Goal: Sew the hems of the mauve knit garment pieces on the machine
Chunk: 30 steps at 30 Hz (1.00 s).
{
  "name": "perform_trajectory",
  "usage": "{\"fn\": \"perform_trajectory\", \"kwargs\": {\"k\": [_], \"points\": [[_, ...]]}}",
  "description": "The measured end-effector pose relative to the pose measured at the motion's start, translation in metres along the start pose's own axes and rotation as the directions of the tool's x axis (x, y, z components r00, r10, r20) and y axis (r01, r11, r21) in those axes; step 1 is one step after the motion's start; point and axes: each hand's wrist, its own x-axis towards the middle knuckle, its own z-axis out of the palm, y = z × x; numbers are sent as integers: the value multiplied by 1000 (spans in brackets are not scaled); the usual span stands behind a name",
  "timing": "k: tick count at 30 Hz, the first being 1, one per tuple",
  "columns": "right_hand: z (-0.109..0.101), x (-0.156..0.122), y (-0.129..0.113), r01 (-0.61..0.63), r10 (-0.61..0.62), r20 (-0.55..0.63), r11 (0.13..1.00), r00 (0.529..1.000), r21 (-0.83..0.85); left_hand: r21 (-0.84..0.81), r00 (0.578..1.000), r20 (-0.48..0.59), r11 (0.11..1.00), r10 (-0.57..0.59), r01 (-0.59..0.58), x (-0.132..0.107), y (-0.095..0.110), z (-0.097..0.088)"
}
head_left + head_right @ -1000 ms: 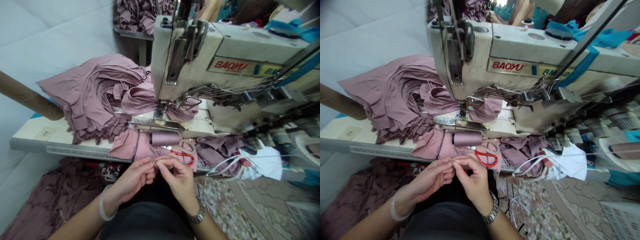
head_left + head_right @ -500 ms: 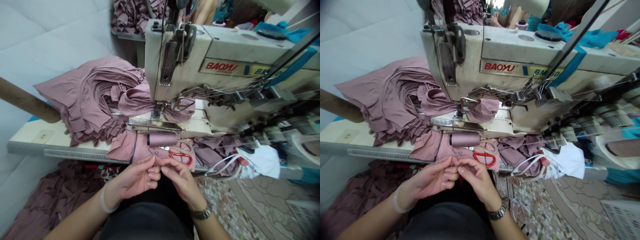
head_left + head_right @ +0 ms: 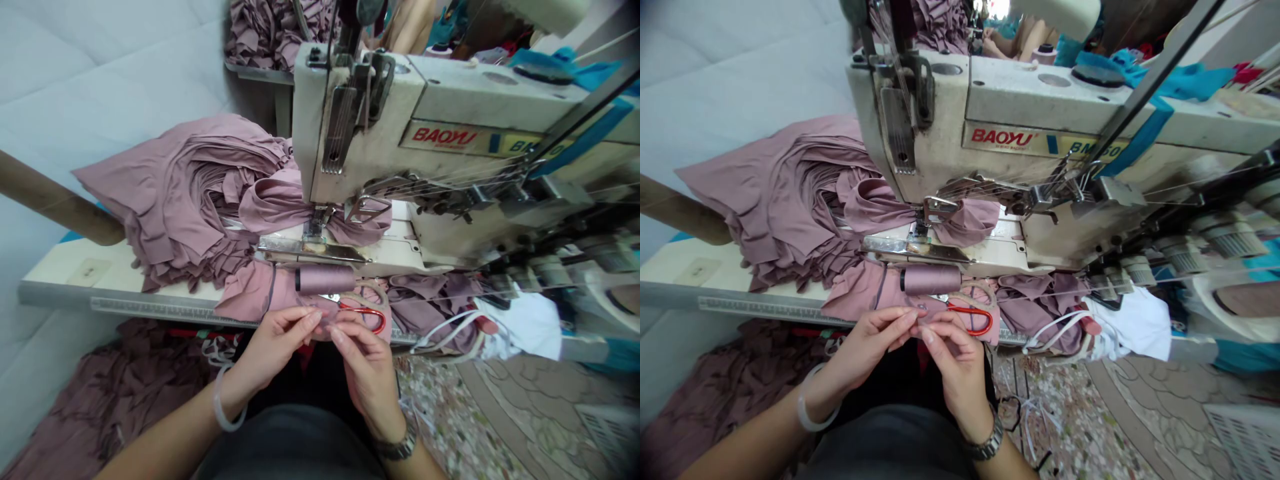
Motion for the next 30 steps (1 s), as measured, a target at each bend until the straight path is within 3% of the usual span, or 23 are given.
{"fn": "perform_trajectory", "kwargs": {"k": [3, 7, 8, 9, 11, 12, 13, 15, 16, 17, 18, 21, 23, 25, 27, 30], "points": [[-3, -4, -7, 49, -39, 137, 997, 990, -68, 6, 1000, -21, 1000, -10, 10, 1, 2, 1], [-18, -7, -28, 72, -36, 335, 993, 942, -96, -101, 996, -80, 994, -51, 43, 4, 4, -4], [-24, -7, -34, 51, -14, 417, 996, 909, -77, -139, 993, -97, 989, -65, 51, 5, 3, -5], [-31, -7, -40, 22, 14, 543, 998, 839, -60, -175, 991, -108, 983, -80, 60, 6, 3, -7], [-42, -5, -48, -36, 45, 762, 999, 647, -28, -228, 989, -100, 970, -108, 83, 8, 2, -9], [-46, -4, -50, -52, 48, 776, 998, 629, -20, -244, 989, -83, 965, -121, 97, 8, 2, -10], [-47, -1, -50, -53, 59, 711, 998, 701, -30, -250, 989, -68, 962, -129, 109, 8, 3, -10], [-43, 6, -44, -34, 82, 365, 990, 927, -136, -239, 990, -43, 963, -138, 124, 7, 4, -10], [-38, 10, -39, -41, 82, 192, 977, 978, -207, -226, 991, -37, 967, -132, 120, 7, 4, -9], [-32, 13, -33, -58, 89, 112, 965, 990, -255, -213, 992, -29, 971, -119, 110, 6, 5, -7], [-25, 16, -27, -84, 117, 116, 963, 986, -255, -199, 995, -20, 975, -101, 95, 5, 6, -6], [-6, 21, -11, -215, 234, 244, 971, 941, -103, -166, 999, -4, 985, -46, 45, 4, 7, -2], [3, 21, -5, -286, 273, 239, 958, 932, 20, -155, 1000, 3, 988, -22, 22, 4, 7, -1], [7, 21, -5, -348, 307, 222, 919, 926, 183, -165, 1000, 20, 986, 14, -10, 4, 8, -1], [8, 21, -8, -420, 336, 278, 839, 900, 345, -158, 996, 29, 985, 80, -75, 4, 8, -2], [6, 21, -15, -472, 331, 379, 793, 864, 385, -26, 983, 10, 983, 184, -183, 5, 8, -4]]}}
